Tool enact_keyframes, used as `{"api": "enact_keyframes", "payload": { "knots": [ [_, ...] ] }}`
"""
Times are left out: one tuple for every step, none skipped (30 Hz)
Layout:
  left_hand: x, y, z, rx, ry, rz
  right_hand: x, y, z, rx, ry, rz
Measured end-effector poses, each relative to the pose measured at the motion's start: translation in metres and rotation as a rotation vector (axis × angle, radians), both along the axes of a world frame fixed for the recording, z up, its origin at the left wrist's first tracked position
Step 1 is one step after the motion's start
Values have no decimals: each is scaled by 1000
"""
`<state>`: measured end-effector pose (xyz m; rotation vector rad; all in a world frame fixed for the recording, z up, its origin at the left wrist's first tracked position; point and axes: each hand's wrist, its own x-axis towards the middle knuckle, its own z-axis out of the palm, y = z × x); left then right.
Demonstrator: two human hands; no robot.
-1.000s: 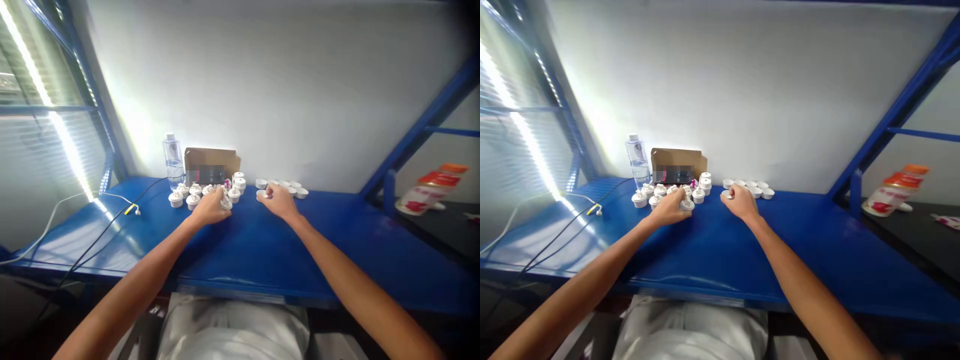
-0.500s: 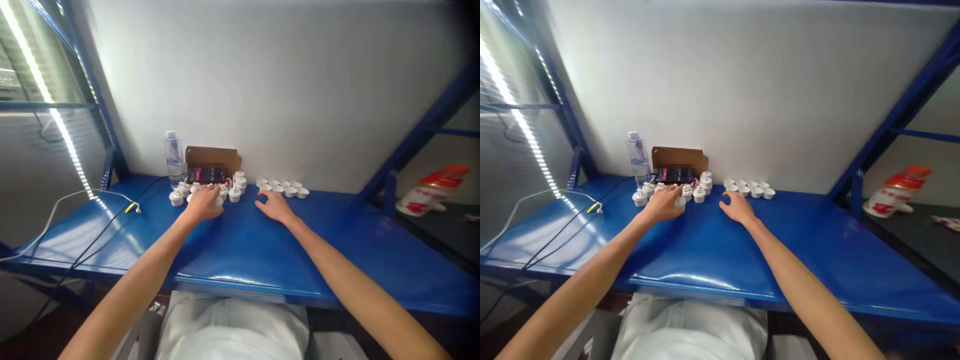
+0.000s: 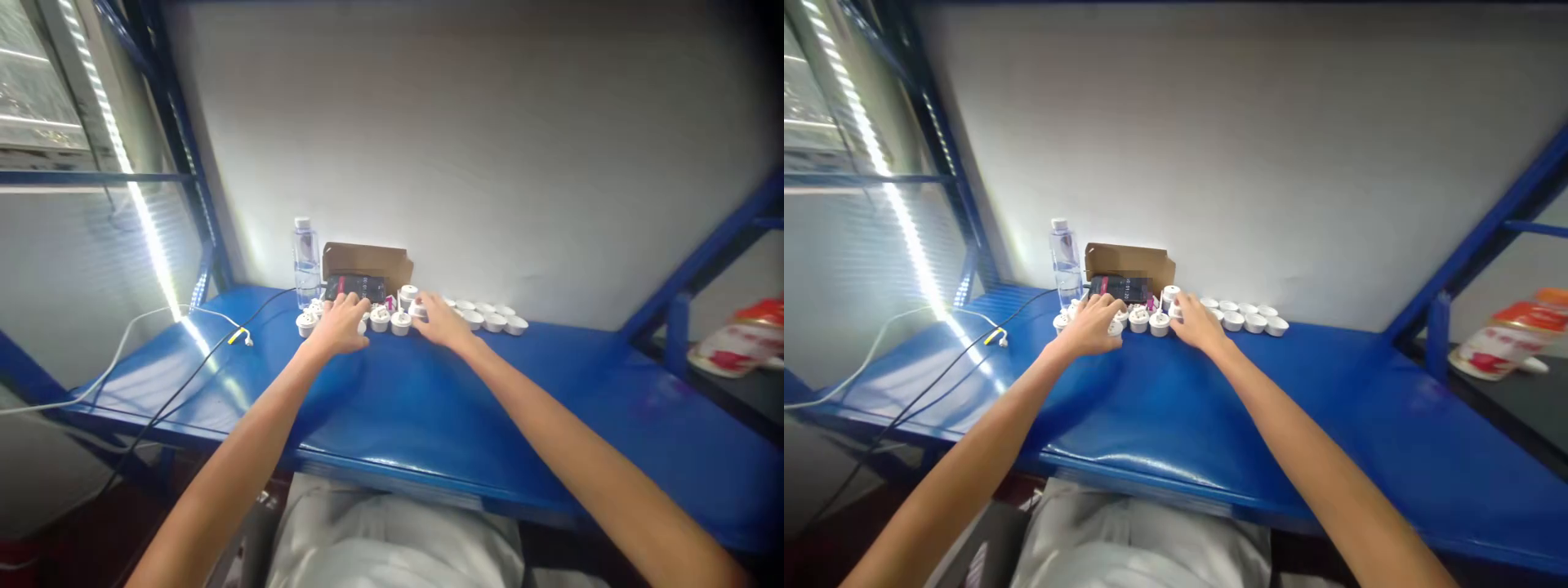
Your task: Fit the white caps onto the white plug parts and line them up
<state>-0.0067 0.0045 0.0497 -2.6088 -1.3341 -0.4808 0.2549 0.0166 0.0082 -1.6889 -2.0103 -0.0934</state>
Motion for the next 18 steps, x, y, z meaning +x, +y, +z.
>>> {"api": "enact_keyframes", "payload": {
  "knots": [
    [3,-3,0,2,-35,-51,1,-6,1,17,17,-52],
    [7,-6,1,5,-75,-106,3,-14,1,32,44,-91],
    [12,-10,0,4,-115,-167,5,-21,0,41,88,-114],
    [18,-15,-1,-9,-152,-237,6,-29,0,33,151,-118],
    [23,-20,-3,-38,-182,-317,6,-36,-1,-5,235,-98],
    [29,-24,-5,-89,-199,-399,5,-42,-2,-73,340,-54],
    [35,-29,-8,-151,-210,-461,2,-46,-3,-153,459,3],
    [39,-33,-10,-215,-221,-496,-2,-50,-3,-230,582,61],
    [43,-36,-13,-273,-236,-503,-7,-52,-4,-297,698,112],
    [45,-39,-16,-314,-262,-491,-13,-53,-4,-352,798,149],
    [47,-41,-17,-340,-292,-474,-19,-54,-4,-391,881,165],
    [48,-42,-19,-353,-322,-454,-24,-54,-3,-424,948,168],
    [48,-42,-19,-355,-353,-435,-29,-55,-3,-458,1008,169],
    [48,-42,-19,-350,-388,-420,-32,-55,-2,-488,1067,174],
    [48,-41,-19,-339,-436,-401,-35,-56,-1,-500,1127,187],
    [49,-41,-18,-324,-500,-374,-37,-58,1,-484,1181,207],
    [50,-39,-17,-312,-583,-340,-38,-59,3,-435,1216,241],
    [51,-38,-17,-314,-682,-295,-39,-61,6,-356,1218,287]
  ]
}}
